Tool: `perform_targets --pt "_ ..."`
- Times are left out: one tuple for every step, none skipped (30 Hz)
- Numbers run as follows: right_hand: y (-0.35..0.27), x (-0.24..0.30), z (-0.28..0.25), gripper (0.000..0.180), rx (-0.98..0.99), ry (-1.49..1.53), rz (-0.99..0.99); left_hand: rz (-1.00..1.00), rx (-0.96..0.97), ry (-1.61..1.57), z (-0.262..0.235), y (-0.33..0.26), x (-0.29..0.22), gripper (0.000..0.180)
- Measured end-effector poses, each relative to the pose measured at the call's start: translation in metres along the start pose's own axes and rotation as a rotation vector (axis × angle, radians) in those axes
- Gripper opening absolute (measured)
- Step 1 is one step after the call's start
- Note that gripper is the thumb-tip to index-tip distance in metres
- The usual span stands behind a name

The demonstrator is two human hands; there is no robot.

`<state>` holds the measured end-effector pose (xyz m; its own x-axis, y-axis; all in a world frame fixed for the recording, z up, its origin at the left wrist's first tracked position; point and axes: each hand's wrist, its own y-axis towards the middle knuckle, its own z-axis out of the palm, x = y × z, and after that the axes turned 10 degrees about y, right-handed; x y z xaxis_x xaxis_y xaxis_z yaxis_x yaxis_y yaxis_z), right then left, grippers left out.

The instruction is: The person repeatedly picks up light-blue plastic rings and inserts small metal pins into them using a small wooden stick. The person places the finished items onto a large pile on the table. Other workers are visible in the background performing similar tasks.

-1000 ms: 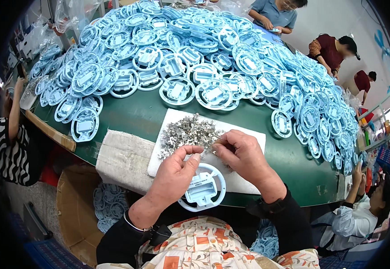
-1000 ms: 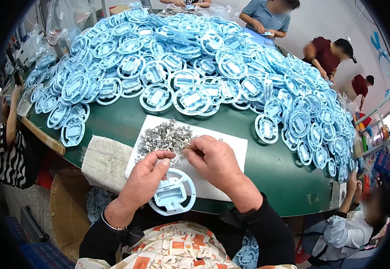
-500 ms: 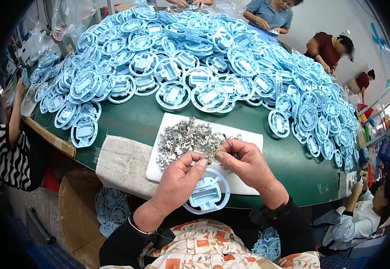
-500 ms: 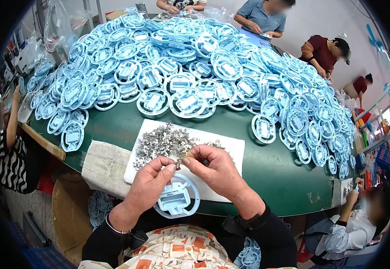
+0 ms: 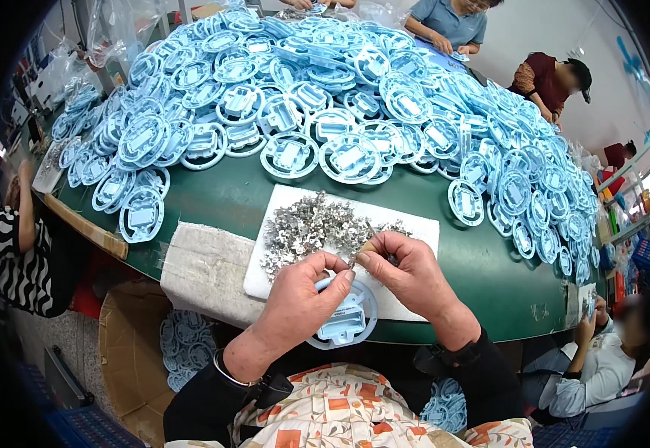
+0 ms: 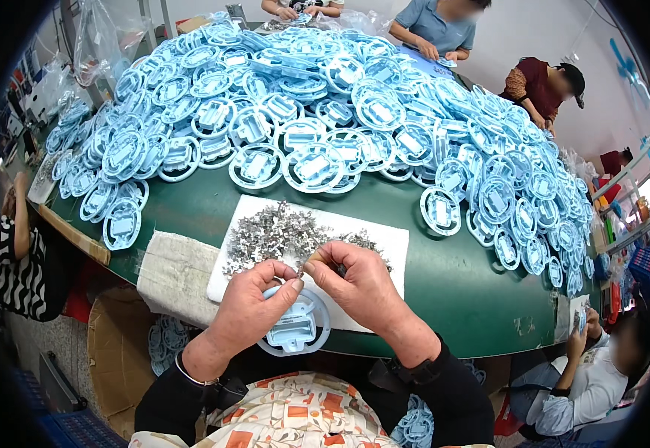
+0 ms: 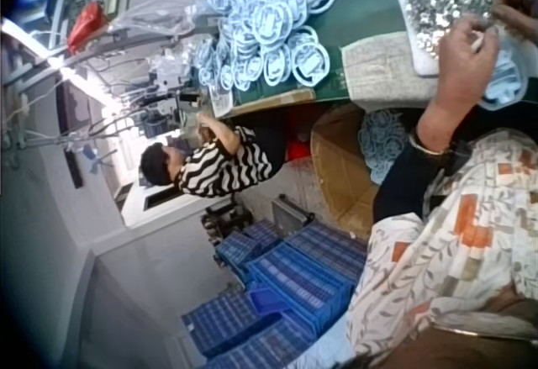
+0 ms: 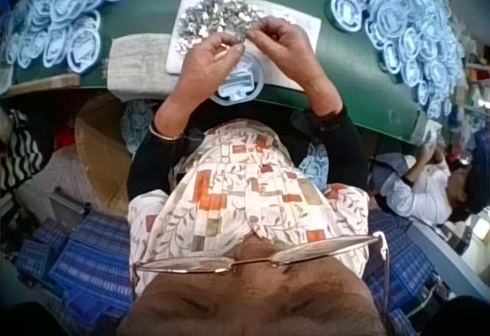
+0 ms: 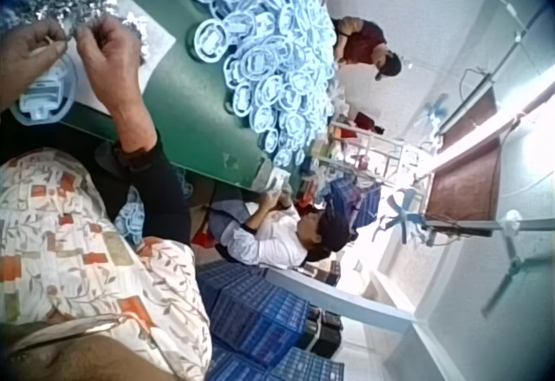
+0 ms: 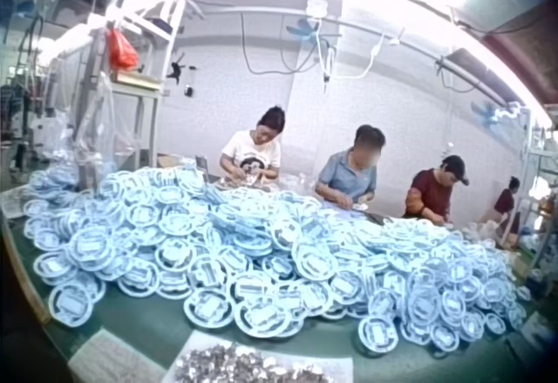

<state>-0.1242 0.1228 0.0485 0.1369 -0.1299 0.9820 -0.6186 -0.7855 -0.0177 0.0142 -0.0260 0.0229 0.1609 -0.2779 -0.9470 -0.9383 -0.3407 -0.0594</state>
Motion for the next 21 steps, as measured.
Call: perform_targets --pt "0.0 0.001 0.0 0.017 0.002 0.004 0.0 -0.001 0.0 -0.013 0.0 0.001 0.002 0.018" --pt "0.0 0.002 0.0 0.017 0.003 0.008 0.001 -0.003 0.001 -0.027 0.001 0.003 0.004 0.018" --pt "0.0 0.003 -0.001 0.017 0.005 0.012 0.001 -0.004 0.001 -0.04 0.0 0.004 0.005 0.017" --pt "0.0 0.003 -0.002 0.017 0.013 0.04 0.017 -0.033 -0.006 -0.11 0.0 0.004 0.005 0.017" --pt "0.0 0.003 -0.004 0.017 0.022 0.068 0.033 -0.063 -0.012 -0.181 0.0 0.004 0.006 0.017" --pt "0.0 0.003 -0.005 0.017 0.032 0.097 0.049 -0.092 -0.02 -0.251 -0.001 0.004 0.006 0.017" --pt "0.0 0.002 -0.006 0.017 0.039 0.099 0.05 -0.073 -0.013 -0.258 -0.001 0.004 0.006 0.017" --pt "0.0 0.001 -0.006 0.016 0.048 0.102 0.052 -0.054 -0.006 -0.264 -0.002 0.005 0.006 0.017" --pt "0.001 0.0 -0.007 0.016 0.057 0.104 0.054 -0.035 -0.001 -0.27 -0.003 0.006 0.006 0.018" --pt "0.0 0.0 -0.007 0.016 0.058 0.095 0.058 -0.044 0.027 -0.258 -0.004 0.007 0.006 0.018" --pt "0.0 0.0 -0.007 0.016 0.06 0.086 0.062 -0.054 0.054 -0.246 -0.006 0.008 0.006 0.019" --pt "0.0 0.001 -0.008 0.016 0.061 0.076 0.066 -0.063 0.082 -0.234 -0.007 0.009 0.006 0.02" --pt "0.0 0.002 -0.007 0.016 0.059 0.072 0.073 -0.046 0.063 -0.2 -0.007 0.008 0.006 0.02" --pt "0.0 0.005 -0.005 0.016 0.056 0.066 0.081 -0.03 0.044 -0.167 -0.007 0.006 0.005 0.02" --pt "0.0 0.006 -0.004 0.017 0.053 0.061 0.088 -0.013 0.026 -0.134 -0.007 0.004 0.004 0.02" --pt "0.001 0.005 -0.005 0.017 0.054 0.045 0.089 -0.021 0.022 -0.091 -0.008 0.004 0.003 0.02" --pt "0.001 0.004 -0.005 0.017 0.055 0.029 0.089 -0.027 0.019 -0.048 -0.009 0.005 0.001 0.02" --pt "0.002 0.003 -0.006 0.017 0.056 0.013 0.089 -0.034 0.015 -0.006 -0.009 0.005 0.001 0.02" --pt "0.003 0.004 -0.007 0.016 0.066 0.025 0.098 -0.028 0.01 -0.016 -0.01 0.006 0.001 0.02" --pt "0.004 0.005 -0.007 0.016 0.075 0.037 0.106 -0.022 0.005 -0.026 -0.01 0.006 0.001 0.02" --pt "0.005 0.005 -0.007 0.015 0.085 0.048 0.115 -0.015 0.001 -0.037 -0.011 0.006 0.002 0.02"
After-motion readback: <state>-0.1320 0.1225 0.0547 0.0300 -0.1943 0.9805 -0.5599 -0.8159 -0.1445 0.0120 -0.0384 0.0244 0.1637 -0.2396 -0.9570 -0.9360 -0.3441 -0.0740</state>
